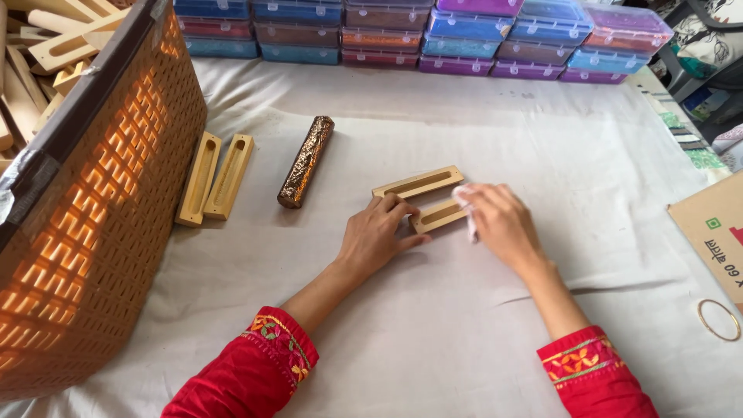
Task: Cleaning and wiping small wooden parts in a workspace.
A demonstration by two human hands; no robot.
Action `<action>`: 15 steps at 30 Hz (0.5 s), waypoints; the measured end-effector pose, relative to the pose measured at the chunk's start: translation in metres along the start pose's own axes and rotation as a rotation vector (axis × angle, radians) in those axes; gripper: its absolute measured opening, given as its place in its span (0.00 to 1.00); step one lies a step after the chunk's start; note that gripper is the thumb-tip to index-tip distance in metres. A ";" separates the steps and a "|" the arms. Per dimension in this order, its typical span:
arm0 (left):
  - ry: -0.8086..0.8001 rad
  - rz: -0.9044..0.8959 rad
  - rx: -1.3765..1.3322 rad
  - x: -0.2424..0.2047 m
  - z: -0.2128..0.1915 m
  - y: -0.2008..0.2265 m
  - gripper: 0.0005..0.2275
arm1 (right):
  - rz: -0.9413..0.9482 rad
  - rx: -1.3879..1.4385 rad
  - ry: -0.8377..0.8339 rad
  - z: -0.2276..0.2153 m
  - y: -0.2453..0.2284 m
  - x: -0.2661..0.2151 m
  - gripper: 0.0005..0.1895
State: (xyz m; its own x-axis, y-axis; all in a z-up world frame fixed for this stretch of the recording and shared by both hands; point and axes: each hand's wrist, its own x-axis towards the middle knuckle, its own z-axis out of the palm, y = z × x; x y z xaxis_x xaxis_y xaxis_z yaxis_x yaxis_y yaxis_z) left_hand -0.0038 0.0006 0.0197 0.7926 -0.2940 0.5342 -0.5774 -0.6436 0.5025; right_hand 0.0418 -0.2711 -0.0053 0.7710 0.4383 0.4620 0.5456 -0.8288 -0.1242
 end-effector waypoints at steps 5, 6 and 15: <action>-0.012 -0.005 0.045 -0.004 0.012 -0.011 0.18 | -0.205 0.084 0.050 -0.015 -0.071 0.010 0.09; -0.030 -0.026 0.033 -0.005 0.011 -0.011 0.22 | -0.250 0.101 0.053 -0.022 -0.082 0.012 0.09; -0.116 -0.063 0.004 -0.001 0.008 -0.006 0.24 | -0.081 0.003 0.046 -0.036 -0.045 0.009 0.05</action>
